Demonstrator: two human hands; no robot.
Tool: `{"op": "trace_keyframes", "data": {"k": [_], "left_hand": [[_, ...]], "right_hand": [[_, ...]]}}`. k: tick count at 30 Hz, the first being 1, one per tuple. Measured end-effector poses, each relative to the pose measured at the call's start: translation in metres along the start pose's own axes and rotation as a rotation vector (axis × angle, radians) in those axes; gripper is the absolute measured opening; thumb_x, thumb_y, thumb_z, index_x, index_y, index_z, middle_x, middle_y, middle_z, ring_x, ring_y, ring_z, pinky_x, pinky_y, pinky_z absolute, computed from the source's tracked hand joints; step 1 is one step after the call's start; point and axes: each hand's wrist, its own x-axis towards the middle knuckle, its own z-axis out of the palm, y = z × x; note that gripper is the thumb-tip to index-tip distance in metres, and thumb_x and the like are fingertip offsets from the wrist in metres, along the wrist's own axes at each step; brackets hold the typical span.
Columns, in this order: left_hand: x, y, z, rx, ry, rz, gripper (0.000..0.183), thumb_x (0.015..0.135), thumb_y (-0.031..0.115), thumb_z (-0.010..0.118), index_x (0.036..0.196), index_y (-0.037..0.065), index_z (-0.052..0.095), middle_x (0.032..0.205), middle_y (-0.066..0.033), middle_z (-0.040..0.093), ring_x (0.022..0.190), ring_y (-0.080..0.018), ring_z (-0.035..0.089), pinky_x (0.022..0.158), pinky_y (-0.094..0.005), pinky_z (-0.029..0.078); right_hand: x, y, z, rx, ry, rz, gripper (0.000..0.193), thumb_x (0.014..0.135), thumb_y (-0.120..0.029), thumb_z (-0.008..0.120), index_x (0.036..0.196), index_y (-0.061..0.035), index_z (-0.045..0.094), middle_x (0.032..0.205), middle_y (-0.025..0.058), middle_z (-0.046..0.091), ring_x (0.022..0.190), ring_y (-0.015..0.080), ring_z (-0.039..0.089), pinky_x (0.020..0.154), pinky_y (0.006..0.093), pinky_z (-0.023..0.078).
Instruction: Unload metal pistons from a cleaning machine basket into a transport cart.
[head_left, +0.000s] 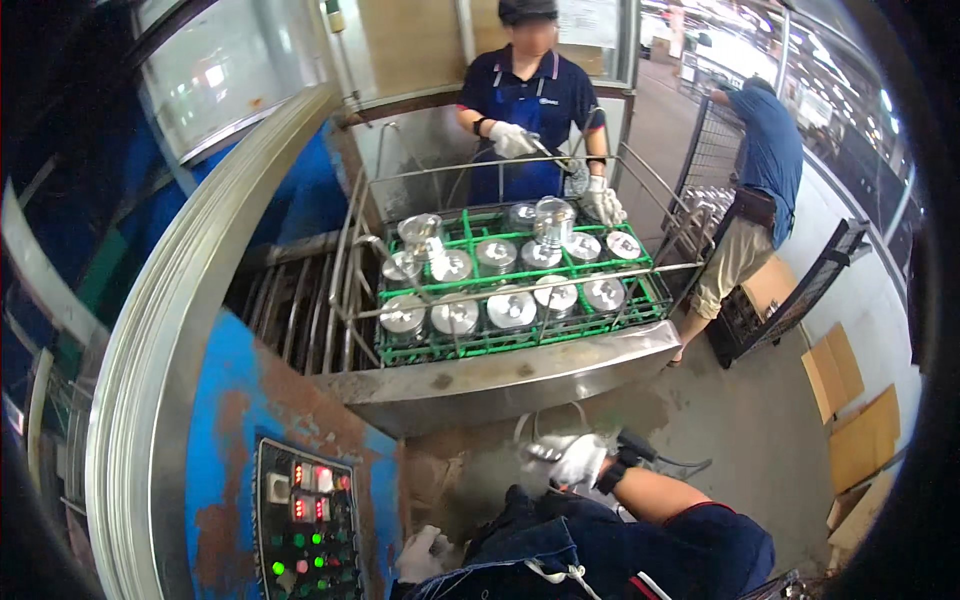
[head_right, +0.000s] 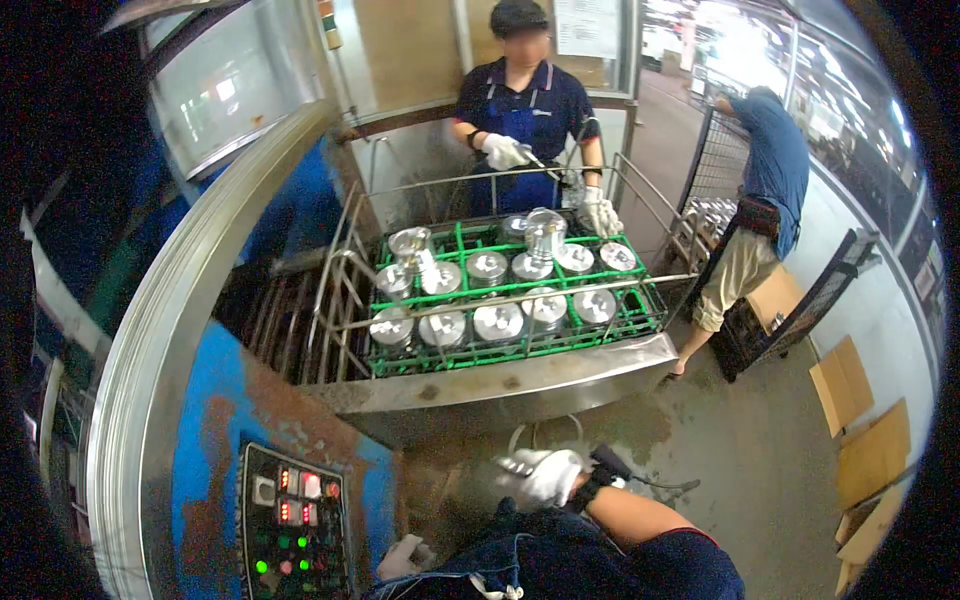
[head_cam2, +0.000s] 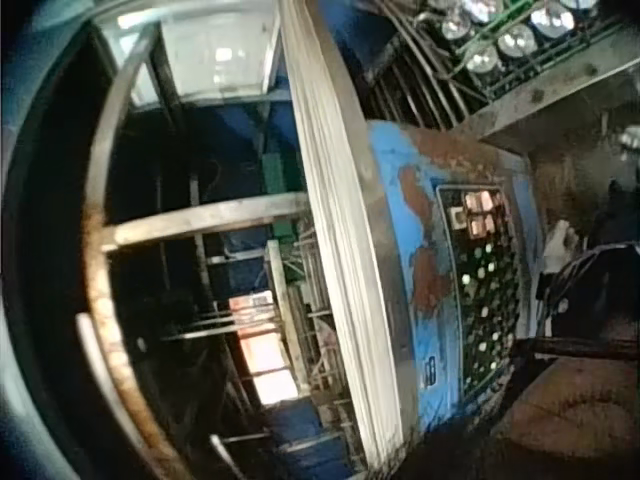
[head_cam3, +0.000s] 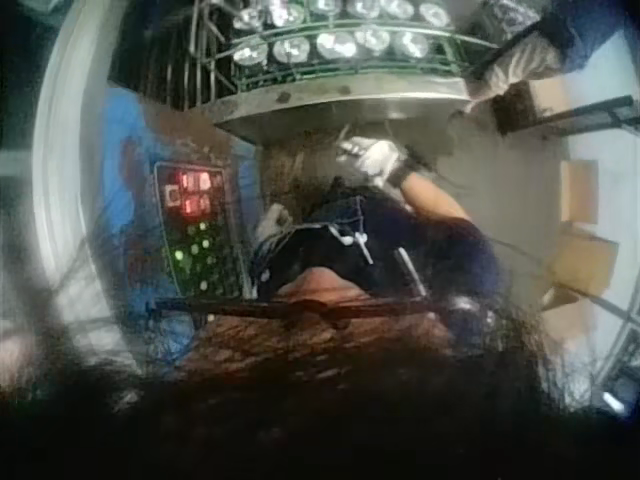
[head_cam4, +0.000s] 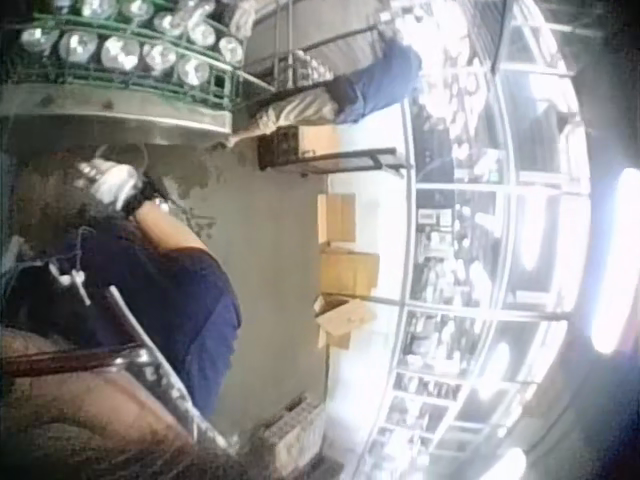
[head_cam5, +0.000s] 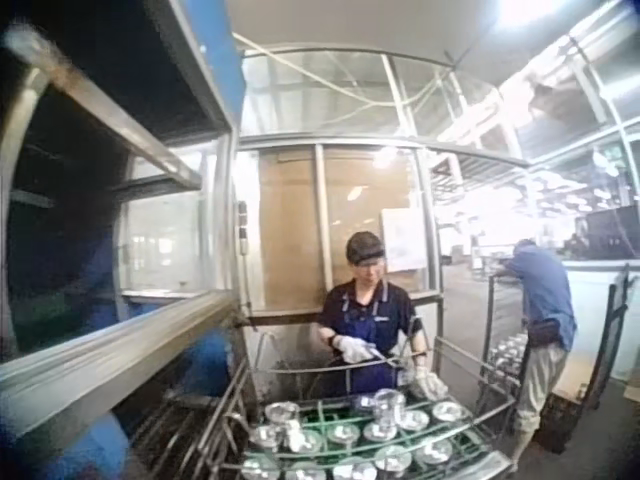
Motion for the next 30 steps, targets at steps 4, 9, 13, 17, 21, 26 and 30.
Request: {"op": "trace_keyframes", "data": {"k": [4, 9, 13, 17, 21, 26, 30], "left_hand": [[-0.022, 0.058, 0.08, -0.168, 0.135, -0.104, 0.024, 0.082, 0.016, 0.067, 0.096, -0.002, 0.058, 0.082, -0.0122, 0.061, 0.072, -0.023, 0.06, 0.07, -0.0407, 0.052], [-0.011, 0.111, 0.167, -0.223, 0.113, -0.258, 0.024, 0.083, 0.014, 0.066, 0.099, -0.001, 0.057, 0.084, -0.0134, 0.062, 0.074, -0.0235, 0.061, 0.067, -0.0391, 0.054], [0.026, 0.131, 0.22, -0.143, -0.051, -0.066, 0.019, 0.086, 0.015, 0.066, 0.099, 0.003, 0.059, 0.083, -0.0117, 0.064, 0.07, -0.0236, 0.063, 0.062, -0.0396, 0.056], [0.046, 0.185, 0.276, -0.153, -0.192, 0.071, 0.017, 0.088, 0.016, 0.066, 0.1, 0.004, 0.06, 0.082, -0.0094, 0.065, 0.069, -0.0201, 0.065, 0.065, -0.0396, 0.058], [0.047, 0.259, 0.332, 0.134, -0.361, 0.312, 0.023, 0.092, 0.015, 0.061, 0.109, -0.001, 0.06, 0.093, -0.0055, 0.063, 0.084, -0.0141, 0.061, 0.08, -0.0298, 0.05], [0.079, 0.334, 0.399, 0.374, -0.504, 0.7, 0.025, 0.091, 0.013, 0.062, 0.11, -0.002, 0.059, 0.097, -0.0036, 0.063, 0.087, -0.0101, 0.058, 0.078, -0.026, 0.048], [0.119, 0.375, 0.457, 0.963, -0.523, 0.946, 0.033, 0.087, 0.025, 0.067, 0.108, 0.001, 0.061, 0.092, -0.0094, 0.067, 0.08, -0.0171, 0.062, 0.074, -0.0289, 0.049]], "right_hand": [[-0.039, -0.076, -0.085, -1.077, 0.713, 0.144, 0.039, 0.091, -0.036, 0.053, 0.122, -0.0141, 0.056, 0.1, 0.0107, 0.066, 0.093, 0.0239, 0.063, 0.077, 0.03, 0.048], [-0.072, -0.107, -0.173, -0.984, 1.069, -0.026, 0.047, 0.088, -0.045, 0.055, 0.122, -0.0138, 0.058, 0.109, 0.0115, 0.066, 0.096, 0.027, 0.064, 0.08, 0.0336, 0.049], [-0.074, -0.113, -0.213, -0.984, 0.998, -0.001, 0.05, 0.083, -0.05, 0.057, 0.124, -0.0213, 0.058, 0.117, 0.0117, 0.063, 0.104, 0.031, 0.061, 0.084, 0.0366, 0.049], [-0.071, -0.115, -0.232, -1.076, 0.934, 0.005, 0.05, 0.083, -0.053, 0.057, 0.115, -0.0149, 0.06, 0.111, 0.0112, 0.063, 0.108, 0.0293, 0.057, 0.09, 0.0351, 0.044], [-0.08, -0.093, -0.268, -0.733, 1.041, -0.174, 0.037, 0.085, -0.037, 0.065, 0.112, -0.0118, 0.061, 0.099, 0.0089, 0.062, 0.096, 0.0251, 0.058, 0.082, 0.0324, 0.046], [-0.092, -0.094, -0.266, -0.923, 0.848, -0.141, 0.038, 0.089, -0.033, 0.062, 0.119, -0.0104, 0.061, 0.087, 0.0106, 0.064, 0.089, 0.0257, 0.062, 0.084, 0.0313, 0.049], [-0.106, -0.133, -0.24, -0.491, 0.984, 0.168, 0.049, 0.087, -0.045, 0.062, 0.126, -0.0155, 0.058, 0.098, 0.01, 0.068, 0.1, 0.024, 0.063, 0.086, 0.0326, 0.05]]}}
